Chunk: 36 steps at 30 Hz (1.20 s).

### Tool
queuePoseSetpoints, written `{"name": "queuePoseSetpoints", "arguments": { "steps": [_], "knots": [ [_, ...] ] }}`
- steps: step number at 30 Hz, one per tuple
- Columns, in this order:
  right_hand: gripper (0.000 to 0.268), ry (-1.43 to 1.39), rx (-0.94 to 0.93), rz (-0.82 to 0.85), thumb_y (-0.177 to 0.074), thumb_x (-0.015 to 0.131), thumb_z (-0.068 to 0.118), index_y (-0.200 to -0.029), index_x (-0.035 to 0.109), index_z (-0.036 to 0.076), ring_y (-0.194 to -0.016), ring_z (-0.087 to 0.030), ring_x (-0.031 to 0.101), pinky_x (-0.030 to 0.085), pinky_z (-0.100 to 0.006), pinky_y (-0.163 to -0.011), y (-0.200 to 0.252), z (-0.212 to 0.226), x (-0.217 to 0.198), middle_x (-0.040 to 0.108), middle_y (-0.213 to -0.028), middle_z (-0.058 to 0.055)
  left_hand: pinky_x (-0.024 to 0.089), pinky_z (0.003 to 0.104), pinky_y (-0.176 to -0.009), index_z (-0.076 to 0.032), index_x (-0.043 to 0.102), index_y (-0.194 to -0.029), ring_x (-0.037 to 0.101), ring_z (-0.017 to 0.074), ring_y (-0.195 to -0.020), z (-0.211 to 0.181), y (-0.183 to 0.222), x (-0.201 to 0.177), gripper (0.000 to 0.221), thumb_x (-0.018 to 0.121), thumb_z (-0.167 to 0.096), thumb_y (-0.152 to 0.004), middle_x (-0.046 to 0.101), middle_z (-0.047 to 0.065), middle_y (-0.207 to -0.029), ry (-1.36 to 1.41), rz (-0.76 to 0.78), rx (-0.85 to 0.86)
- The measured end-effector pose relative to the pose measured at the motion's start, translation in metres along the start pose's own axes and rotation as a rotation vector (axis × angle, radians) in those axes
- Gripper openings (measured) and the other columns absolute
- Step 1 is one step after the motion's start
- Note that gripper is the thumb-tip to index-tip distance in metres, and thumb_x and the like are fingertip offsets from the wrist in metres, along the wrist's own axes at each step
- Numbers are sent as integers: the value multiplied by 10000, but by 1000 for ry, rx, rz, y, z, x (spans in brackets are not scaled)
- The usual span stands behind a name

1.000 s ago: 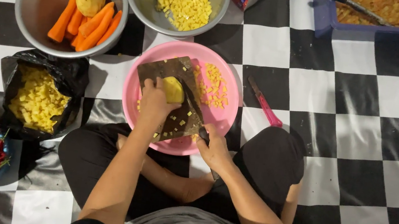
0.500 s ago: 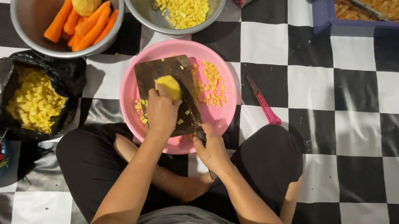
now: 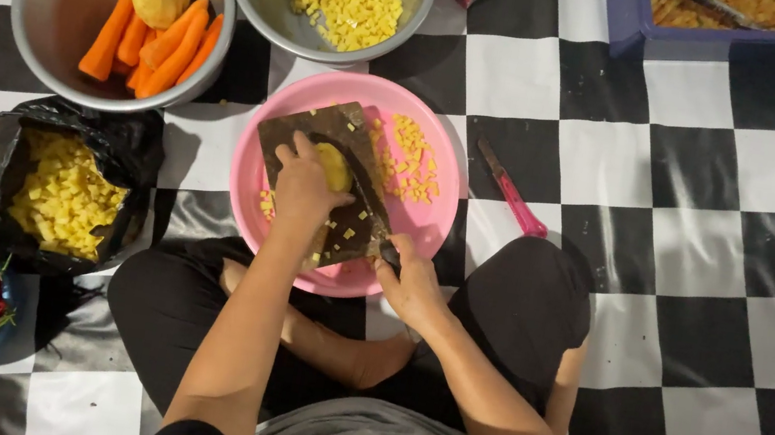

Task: Dicing a potato into small cubes using a large knife on a cutting board.

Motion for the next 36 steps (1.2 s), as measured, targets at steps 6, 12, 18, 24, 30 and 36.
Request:
{"name": "queuePoseSetpoints", "arguments": {
  "steps": [6,12,18,24,30,36],
  "knots": [
    [436,11,-3,-3,-954,562,375,-1359,494,229,-1057,-460,677,570,-514,-879,-1,0,5,697,-1057,-299,621,556,-881,102,328,-1516,646,591,-1062,17,-28,26,1184,1015,-196,-598,345,228,-1264,-65,55,14],
    [437,1,-5,19,-969,542,380,-1370,480,218,-1094,-478,654,556,-534,-900,4,2,4,686,-1091,-312,590,604,-927,56,190,-1584,613,635,-1081,16,-27,20,1377,1039,-258,-547,310,300,-1336,-22,136,26],
    [431,50,18,89,-1012,475,351,-1399,437,165,-1113,-497,639,541,-558,-937,9,17,0,668,-1120,-339,617,534,-930,-30,287,-1595,649,572,-1090,30,-52,50,1202,993,-262,-650,308,247,-1352,-193,159,29],
    [362,182,134,133,-1060,300,370,-1339,377,154,-1053,-482,669,542,-579,-931,17,34,-10,692,-1019,-318,573,573,-987,-5,98,-1629,609,606,-1141,-3,-14,4,1360,985,-382,-669,299,307,-1383,-105,200,45],
    [381,314,105,176,-1079,279,412,-1283,381,107,-1017,-510,670,540,-588,-907,-2,20,1,685,-980,-311,616,488,-932,32,272,-1590,679,525,-1070,24,-53,55,1195,934,-437,-713,343,239,-1331,-337,185,17],
    [382,378,125,172,-1079,295,419,-1254,380,91,-991,-510,674,542,-589,-893,-9,14,2,681,-949,-277,604,524,-934,49,275,-1586,655,548,-1099,4,-34,29,1181,924,-437,-727,343,215,-1298,-315,194,14]
  ]
}}
Point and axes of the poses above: each hand's wrist, its own y-axis away from the middle knuckle, its own x-axis out of the palm, z = x × y, the point moved 7 cm from there along -y, towards the middle knuckle
